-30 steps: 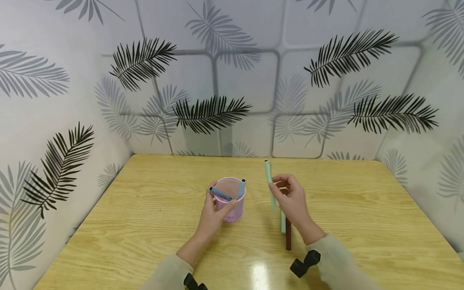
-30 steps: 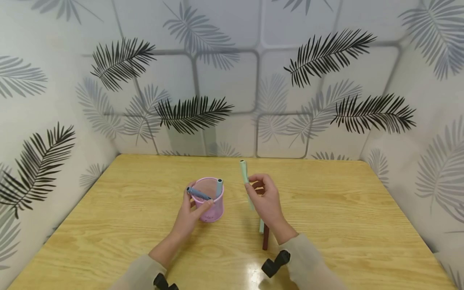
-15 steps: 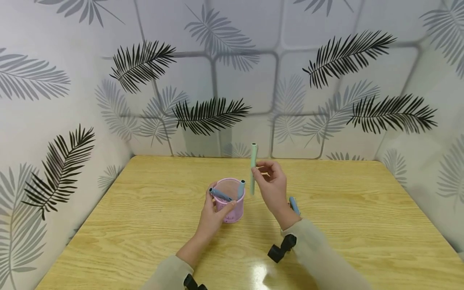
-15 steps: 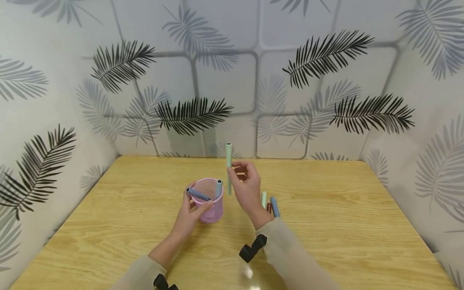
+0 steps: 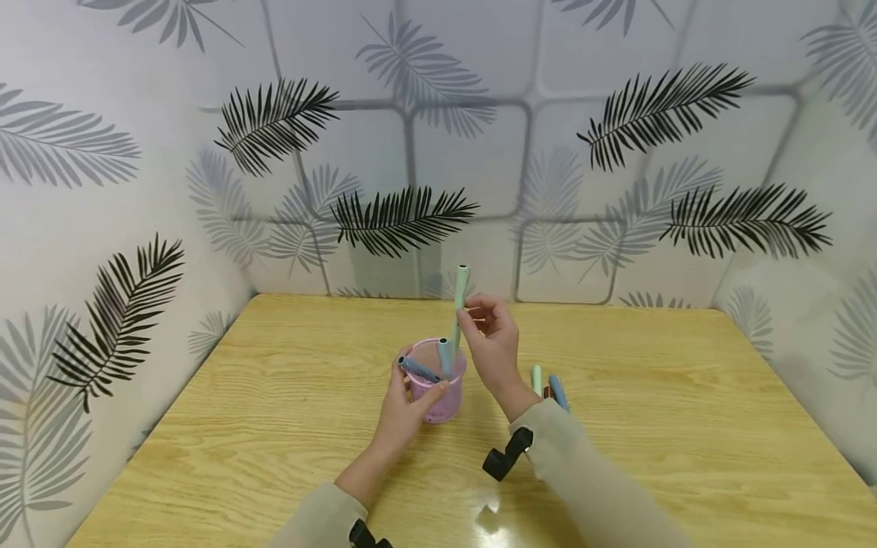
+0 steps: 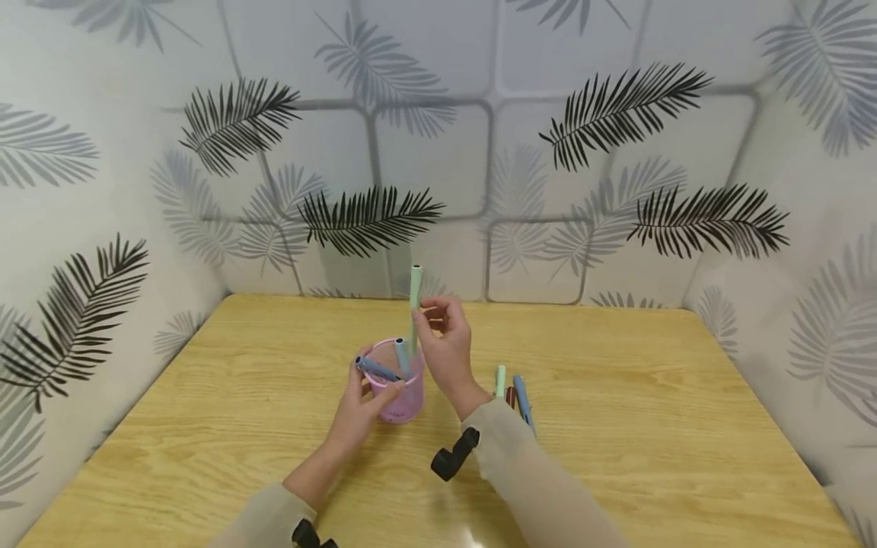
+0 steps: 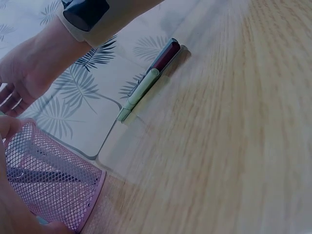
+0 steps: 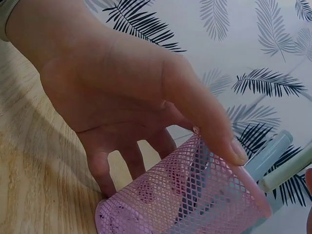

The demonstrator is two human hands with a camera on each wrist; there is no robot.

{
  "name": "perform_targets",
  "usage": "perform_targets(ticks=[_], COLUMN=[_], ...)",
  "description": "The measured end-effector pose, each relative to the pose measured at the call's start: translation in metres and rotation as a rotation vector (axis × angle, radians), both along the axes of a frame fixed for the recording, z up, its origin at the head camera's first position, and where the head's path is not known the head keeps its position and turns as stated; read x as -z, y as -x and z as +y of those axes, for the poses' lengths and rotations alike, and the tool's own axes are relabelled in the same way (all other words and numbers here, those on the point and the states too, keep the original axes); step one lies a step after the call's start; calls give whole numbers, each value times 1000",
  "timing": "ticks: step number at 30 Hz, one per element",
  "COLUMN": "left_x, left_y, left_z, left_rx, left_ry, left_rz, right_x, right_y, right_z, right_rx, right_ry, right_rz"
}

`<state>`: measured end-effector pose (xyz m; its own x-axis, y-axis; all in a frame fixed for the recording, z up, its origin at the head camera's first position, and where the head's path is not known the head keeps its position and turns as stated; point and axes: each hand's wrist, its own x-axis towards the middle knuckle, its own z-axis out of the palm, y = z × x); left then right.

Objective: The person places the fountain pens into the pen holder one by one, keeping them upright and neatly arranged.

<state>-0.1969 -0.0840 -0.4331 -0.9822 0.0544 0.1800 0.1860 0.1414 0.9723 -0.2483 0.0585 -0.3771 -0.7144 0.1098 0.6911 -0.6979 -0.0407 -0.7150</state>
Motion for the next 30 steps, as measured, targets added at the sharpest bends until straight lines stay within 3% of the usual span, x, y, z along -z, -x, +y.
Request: perform_targets(ticks=[5, 10, 19, 27, 30], left_x=[20, 25, 23, 22, 13], left_y=[12, 14, 14, 13, 8], left_z=[1, 1, 3, 0, 0], left_rx=[-12, -47, -47, -47, -35], left_ry=[16, 43, 36, 27, 21], left_rz=[4, 8, 29, 2, -2], right_x=[10, 20, 31, 55, 57], right_y=[-2, -5, -11, 6, 7], right_z=[2, 5, 11, 21, 24], right_rx=[13, 40, 76, 99, 123], right_ry=[2, -42, -139, -147, -156], right_rz=[-43, -53, 0, -18, -18])
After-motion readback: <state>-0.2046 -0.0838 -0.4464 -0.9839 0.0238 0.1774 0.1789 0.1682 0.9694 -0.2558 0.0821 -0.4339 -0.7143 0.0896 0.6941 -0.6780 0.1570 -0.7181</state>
